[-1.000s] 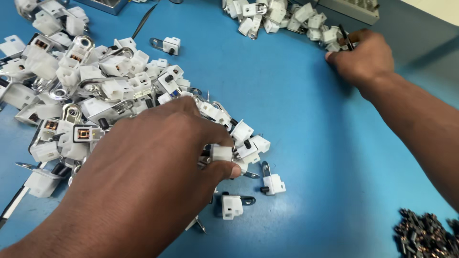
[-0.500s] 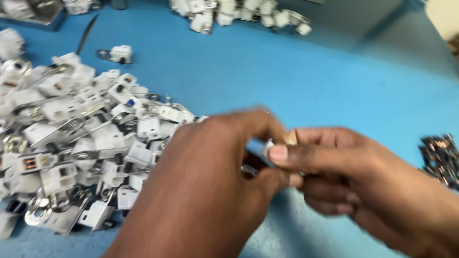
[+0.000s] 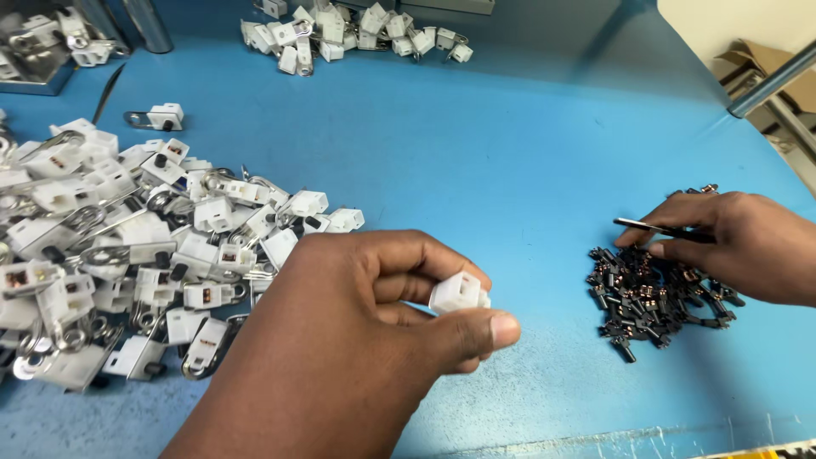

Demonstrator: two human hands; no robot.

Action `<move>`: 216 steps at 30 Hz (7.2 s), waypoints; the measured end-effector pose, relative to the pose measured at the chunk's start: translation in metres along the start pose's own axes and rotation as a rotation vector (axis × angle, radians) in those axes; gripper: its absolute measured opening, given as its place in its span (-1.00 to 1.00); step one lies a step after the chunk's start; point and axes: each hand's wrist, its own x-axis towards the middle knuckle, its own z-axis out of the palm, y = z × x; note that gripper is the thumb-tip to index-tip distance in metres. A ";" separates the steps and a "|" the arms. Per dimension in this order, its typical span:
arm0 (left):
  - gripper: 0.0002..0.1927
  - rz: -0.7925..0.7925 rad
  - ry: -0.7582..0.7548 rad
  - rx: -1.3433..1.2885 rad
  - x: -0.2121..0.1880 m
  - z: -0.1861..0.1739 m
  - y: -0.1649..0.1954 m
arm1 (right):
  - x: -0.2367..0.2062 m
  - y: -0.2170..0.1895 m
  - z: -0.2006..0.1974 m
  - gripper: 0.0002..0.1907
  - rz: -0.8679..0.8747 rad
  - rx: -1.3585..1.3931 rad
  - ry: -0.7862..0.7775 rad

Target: The person repeatedly picks small white plastic housings and uses a metal tool to insert and adjust small metal pins inside them. The person handles the components one at a time, rotating them to access different sides, and places the finished units back on the table.

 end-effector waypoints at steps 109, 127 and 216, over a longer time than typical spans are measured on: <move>-0.73 0.657 0.690 0.624 0.030 -0.027 0.015 | 0.223 -0.170 -0.044 -0.64 0.001 0.721 0.432; -0.70 -0.099 0.233 0.066 -0.019 0.048 0.020 | -0.041 -0.053 0.019 -0.72 0.283 0.851 -0.159; -0.65 0.656 0.685 0.176 0.006 -0.041 -0.009 | 0.062 -0.194 -0.047 -0.63 -0.173 1.324 -0.139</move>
